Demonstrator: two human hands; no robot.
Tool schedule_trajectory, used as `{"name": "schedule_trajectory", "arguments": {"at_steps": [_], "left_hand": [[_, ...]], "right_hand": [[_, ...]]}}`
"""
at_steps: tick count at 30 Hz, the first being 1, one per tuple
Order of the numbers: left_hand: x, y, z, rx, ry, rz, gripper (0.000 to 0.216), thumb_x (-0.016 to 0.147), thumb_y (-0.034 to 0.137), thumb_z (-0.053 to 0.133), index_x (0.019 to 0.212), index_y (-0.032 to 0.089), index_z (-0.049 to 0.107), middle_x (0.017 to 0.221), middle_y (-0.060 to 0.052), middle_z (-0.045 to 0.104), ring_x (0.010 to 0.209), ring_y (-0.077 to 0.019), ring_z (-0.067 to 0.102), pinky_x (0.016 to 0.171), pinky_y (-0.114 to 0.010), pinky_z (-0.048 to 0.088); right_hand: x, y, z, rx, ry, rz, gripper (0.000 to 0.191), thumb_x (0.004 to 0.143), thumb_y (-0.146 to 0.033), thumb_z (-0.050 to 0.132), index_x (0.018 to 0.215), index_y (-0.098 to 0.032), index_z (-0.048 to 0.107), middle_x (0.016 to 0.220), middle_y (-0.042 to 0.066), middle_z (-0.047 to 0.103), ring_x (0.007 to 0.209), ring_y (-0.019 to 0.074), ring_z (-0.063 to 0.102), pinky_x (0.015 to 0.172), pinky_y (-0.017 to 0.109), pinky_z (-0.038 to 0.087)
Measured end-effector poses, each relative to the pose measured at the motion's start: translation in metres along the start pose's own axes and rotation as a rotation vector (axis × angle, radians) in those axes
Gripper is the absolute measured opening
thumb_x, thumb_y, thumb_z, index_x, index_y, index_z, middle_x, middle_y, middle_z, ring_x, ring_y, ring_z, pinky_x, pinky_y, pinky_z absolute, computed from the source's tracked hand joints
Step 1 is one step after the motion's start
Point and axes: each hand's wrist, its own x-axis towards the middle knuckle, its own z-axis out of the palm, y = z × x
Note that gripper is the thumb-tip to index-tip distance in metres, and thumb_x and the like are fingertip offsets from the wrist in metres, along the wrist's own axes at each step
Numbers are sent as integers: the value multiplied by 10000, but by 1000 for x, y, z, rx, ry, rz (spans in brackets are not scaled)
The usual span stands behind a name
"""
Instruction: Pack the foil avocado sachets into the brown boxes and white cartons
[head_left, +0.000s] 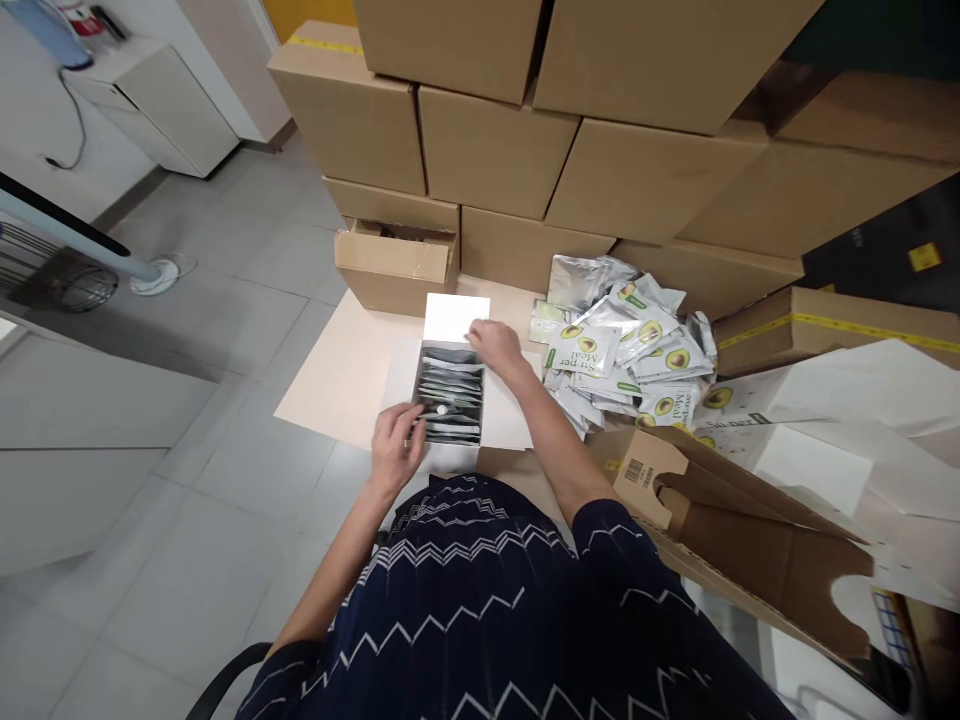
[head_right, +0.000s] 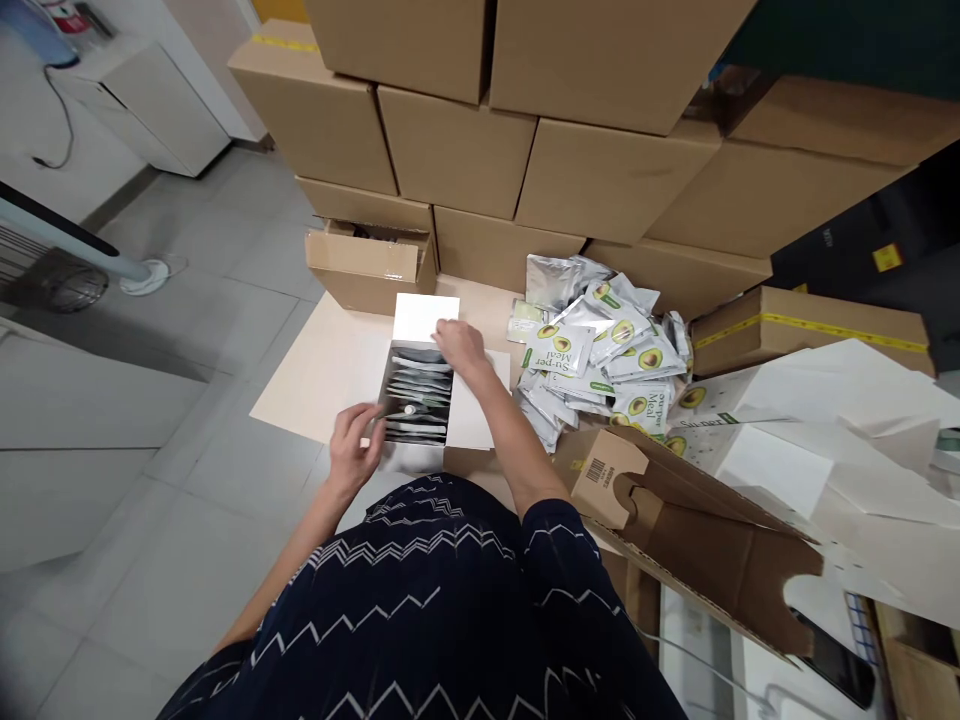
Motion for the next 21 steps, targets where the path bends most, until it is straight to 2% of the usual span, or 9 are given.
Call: {"name": "schedule_trajectory", "arguments": {"at_steps": [2, 4, 6, 8, 10, 11, 14, 17, 21], "left_hand": [[-33, -8, -10, -18, 164, -211, 210, 921, 387, 574, 1023, 204, 573, 1000, -97, 611, 1020, -222, 610, 918, -417, 533], [-61, -13, -11, -96, 236, -505, 339, 849, 487, 646, 1006, 205, 541, 1010, -83, 587, 973, -213, 611, 874, -414, 540], [-78, -12, -7, -317, 118, -789, 498, 756, 590, 698, 1027, 200, 546, 1016, -75, 604, 912, -200, 639, 801, -376, 552], [-84, -7, -2, -569, -136, -957, 589, 652, 651, 742, 978, 187, 582, 900, -52, 644, 784, -189, 668, 703, -332, 549], [-77, -6, 0, -688, -328, -1001, 579, 589, 666, 761, 853, 175, 606, 705, -13, 636, 617, -167, 645, 615, -303, 525], [-70, -8, 0, -691, -361, -1001, 553, 580, 660, 761, 796, 175, 604, 627, 6, 614, 547, -148, 613, 579, -288, 507], [-37, -30, -13, -607, -321, -989, 462, 577, 602, 761, 697, 185, 603, 517, 41, 563, 435, -99, 500, 488, -241, 418], [5, -65, -38, -491, -305, -979, 366, 563, 513, 786, 699, 193, 669, 513, 44, 577, 449, -102, 485, 470, -229, 357], [49, -103, -72, -136, -371, -906, 322, 578, 463, 803, 786, 223, 747, 579, 13, 637, 536, -137, 541, 500, -240, 341]], "right_hand": [[-3, 17, -3, 30, 107, 101, 354, 967, -392, 499, 1186, -158, 649, 1178, 141, 682, 1091, 259, 612, 902, 329, 473], [-4, 33, 1, 84, 76, 164, 449, 900, -443, 594, 1227, -136, 625, 1218, 164, 655, 1102, 280, 599, 899, 339, 467], [-5, 47, 12, 210, -39, 161, 447, 864, -458, 623, 1175, -139, 658, 1177, 151, 674, 1045, 271, 620, 863, 331, 468], [-5, 57, 27, 401, -86, 115, 365, 866, -451, 598, 1043, -153, 710, 1070, 110, 712, 966, 239, 641, 832, 312, 468], [-7, 63, 41, 607, -22, 113, 331, 850, -441, 598, 968, -161, 730, 978, 74, 728, 903, 212, 651, 821, 301, 471], [-8, 64, 48, 701, 26, 135, 339, 833, -442, 611, 981, -163, 732, 951, 63, 731, 876, 203, 653, 816, 300, 476], [-18, 60, 63, 954, 125, 246, 469, 784, -481, 645, 1120, -158, 703, 925, 51, 729, 813, 189, 652, 775, 299, 497], [-35, 50, 74, 1131, 160, 358, 584, 770, -531, 631, 1218, -156, 654, 996, 61, 725, 823, 192, 650, 743, 293, 511], [-68, 40, 85, 1149, 144, 467, 658, 813, -581, 562, 1336, -182, 583, 974, 52, 716, 804, 206, 645, 729, 319, 530]]}}
